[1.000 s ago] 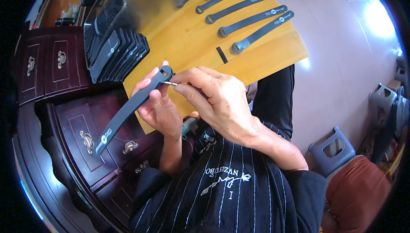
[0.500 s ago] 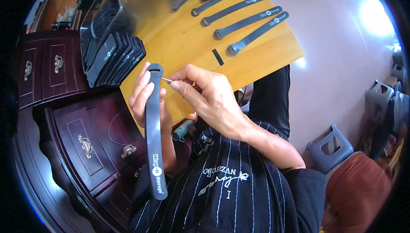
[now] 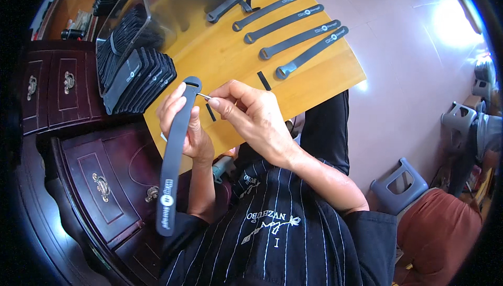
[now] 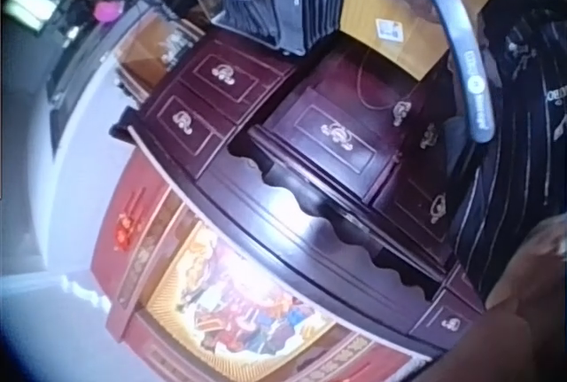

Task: Assembling black plastic straps by using a small tool to clear holes or insert components.

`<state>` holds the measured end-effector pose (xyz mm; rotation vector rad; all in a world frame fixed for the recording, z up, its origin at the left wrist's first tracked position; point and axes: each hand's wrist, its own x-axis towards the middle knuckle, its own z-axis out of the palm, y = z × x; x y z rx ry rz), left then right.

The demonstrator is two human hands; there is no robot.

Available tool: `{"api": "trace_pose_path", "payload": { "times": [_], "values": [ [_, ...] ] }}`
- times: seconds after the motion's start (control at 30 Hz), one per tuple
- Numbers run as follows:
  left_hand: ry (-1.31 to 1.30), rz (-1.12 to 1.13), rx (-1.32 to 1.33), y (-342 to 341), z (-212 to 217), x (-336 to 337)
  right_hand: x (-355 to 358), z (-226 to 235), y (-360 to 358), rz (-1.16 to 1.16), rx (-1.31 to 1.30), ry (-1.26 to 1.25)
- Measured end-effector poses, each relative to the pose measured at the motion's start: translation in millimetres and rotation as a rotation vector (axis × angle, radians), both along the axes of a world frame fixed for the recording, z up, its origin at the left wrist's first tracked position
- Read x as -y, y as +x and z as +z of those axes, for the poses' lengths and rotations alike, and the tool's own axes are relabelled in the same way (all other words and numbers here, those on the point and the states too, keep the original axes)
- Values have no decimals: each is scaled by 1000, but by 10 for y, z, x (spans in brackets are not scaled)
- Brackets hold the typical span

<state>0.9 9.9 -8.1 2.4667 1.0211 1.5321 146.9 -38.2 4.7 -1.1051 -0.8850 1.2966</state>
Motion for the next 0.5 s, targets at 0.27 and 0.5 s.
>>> {"api": "trace_pose_path", "payload": {
  "times": [0.27, 0.5],
  "values": [
    [-627, -314, 950, 200, -90, 56, -43, 187, 29, -107, 511, 228],
    [-630, -285, 899, 166, 7, 123, -34, 203, 113, -125, 491, 186]
  ]
}}
